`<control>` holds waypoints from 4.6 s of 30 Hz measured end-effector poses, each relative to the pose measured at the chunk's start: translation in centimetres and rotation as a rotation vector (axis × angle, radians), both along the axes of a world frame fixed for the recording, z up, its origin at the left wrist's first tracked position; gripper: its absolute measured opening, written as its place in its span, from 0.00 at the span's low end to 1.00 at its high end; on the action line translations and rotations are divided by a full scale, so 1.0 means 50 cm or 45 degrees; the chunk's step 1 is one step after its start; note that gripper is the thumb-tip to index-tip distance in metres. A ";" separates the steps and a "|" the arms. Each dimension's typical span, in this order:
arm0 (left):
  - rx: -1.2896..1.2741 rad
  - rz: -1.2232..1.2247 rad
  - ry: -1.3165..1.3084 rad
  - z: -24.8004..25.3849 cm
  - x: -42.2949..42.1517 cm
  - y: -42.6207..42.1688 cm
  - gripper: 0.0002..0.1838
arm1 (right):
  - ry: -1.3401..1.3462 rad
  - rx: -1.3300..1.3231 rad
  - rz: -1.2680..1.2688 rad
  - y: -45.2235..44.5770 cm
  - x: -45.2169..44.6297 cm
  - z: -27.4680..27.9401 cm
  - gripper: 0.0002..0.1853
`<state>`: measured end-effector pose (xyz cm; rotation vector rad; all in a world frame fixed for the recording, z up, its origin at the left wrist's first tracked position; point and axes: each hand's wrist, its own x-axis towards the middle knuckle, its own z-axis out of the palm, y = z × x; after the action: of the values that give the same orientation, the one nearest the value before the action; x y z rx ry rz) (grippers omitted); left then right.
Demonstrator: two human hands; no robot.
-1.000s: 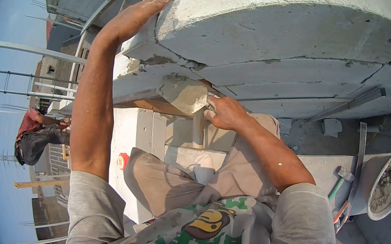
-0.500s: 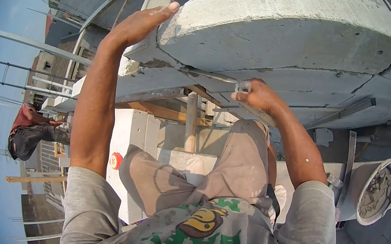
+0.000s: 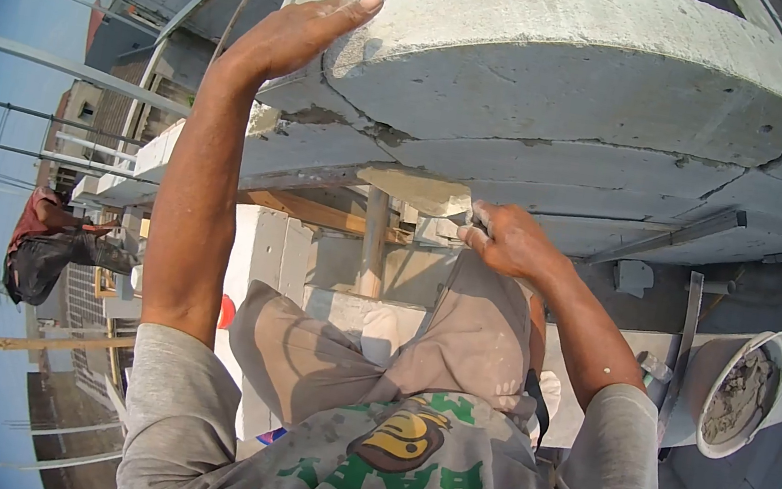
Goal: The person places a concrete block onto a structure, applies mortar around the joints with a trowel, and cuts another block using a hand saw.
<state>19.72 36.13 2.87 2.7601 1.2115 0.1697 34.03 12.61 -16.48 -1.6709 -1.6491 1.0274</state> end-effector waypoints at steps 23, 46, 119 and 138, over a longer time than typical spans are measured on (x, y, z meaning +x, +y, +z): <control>-0.018 0.028 -0.069 0.006 -0.001 -0.012 0.54 | 0.275 -0.006 -0.267 -0.021 0.041 0.077 0.14; -0.301 0.015 -0.034 0.033 -0.015 0.014 0.55 | 0.890 -0.126 -0.421 0.175 -0.449 0.002 0.19; -0.406 -0.008 -0.065 0.056 -0.095 0.115 0.29 | -1.464 -0.966 -1.171 -1.067 0.583 -0.220 0.08; -0.546 0.031 -0.057 0.061 -0.090 0.137 0.39 | -1.242 -0.989 -1.289 -0.949 0.457 -0.102 0.12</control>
<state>15.24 43.00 5.92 2.3599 1.1172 -0.0258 56.87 -34.83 -21.56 -3.3286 -0.4613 0.2674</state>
